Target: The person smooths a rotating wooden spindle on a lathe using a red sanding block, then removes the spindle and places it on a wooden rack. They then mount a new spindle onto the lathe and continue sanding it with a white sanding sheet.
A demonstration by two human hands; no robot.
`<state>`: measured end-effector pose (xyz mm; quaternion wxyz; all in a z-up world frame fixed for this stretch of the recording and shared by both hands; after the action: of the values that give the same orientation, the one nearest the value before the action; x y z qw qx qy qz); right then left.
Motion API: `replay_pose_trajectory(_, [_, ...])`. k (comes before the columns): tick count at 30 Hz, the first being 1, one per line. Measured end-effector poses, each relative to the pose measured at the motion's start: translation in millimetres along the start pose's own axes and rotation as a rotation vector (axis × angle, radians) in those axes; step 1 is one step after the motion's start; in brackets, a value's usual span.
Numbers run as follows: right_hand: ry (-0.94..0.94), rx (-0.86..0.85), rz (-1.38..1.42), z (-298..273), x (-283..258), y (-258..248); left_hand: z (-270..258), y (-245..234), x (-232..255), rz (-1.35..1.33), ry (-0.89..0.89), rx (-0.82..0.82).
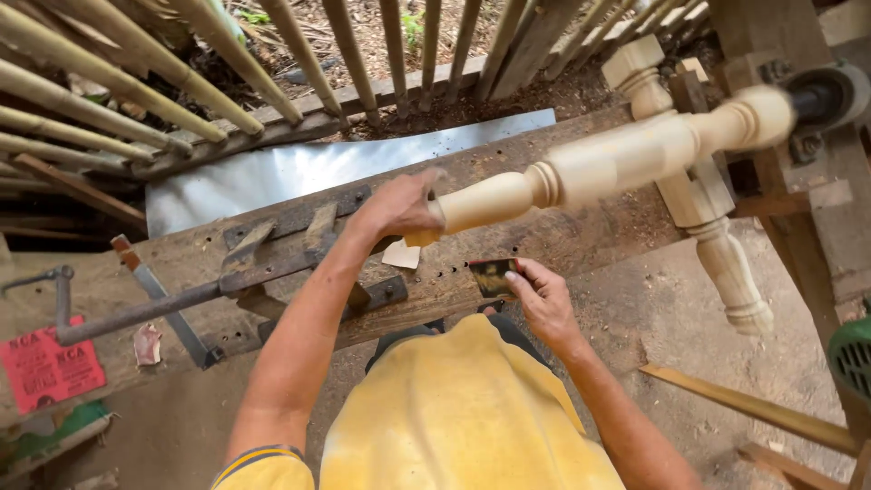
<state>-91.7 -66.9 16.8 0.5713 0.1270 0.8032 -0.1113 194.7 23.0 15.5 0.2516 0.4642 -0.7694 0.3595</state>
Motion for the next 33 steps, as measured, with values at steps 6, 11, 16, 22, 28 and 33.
replay_pose_trajectory(6, [-0.216,0.056,0.026,28,-44,7,-100,15,6,-0.548,-0.063,0.539])
replay_pose_trajectory(11, [-0.111,0.086,0.273,53,-62,23,-109,90,30,-0.629,-0.009,0.448])
replay_pose_trajectory(16, [0.104,0.078,0.551,57,-58,41,-96,118,39,0.165,0.492,1.037])
replay_pose_trajectory(22, [0.116,0.027,0.734,47,-27,28,-77,120,3,-0.876,0.923,0.668])
replay_pose_trajectory(28, [0.052,-0.022,0.346,23,-76,59,-93,110,-7,-1.529,1.374,0.364])
replay_pose_trajectory(33, [-0.830,-0.029,-1.068,4,-143,90,-89,112,-11,-1.728,1.327,0.273])
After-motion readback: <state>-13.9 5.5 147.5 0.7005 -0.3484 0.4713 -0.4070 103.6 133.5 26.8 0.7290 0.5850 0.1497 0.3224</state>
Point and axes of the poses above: each hand's wrist, its own z-axis towards the middle knuckle, its own y-axis out of the palm, x = y × z, the point moved 3 cm from there along z, towards the middle knuckle, and after that the axes turned 14 degrees about -x, right-handed, at the moved point
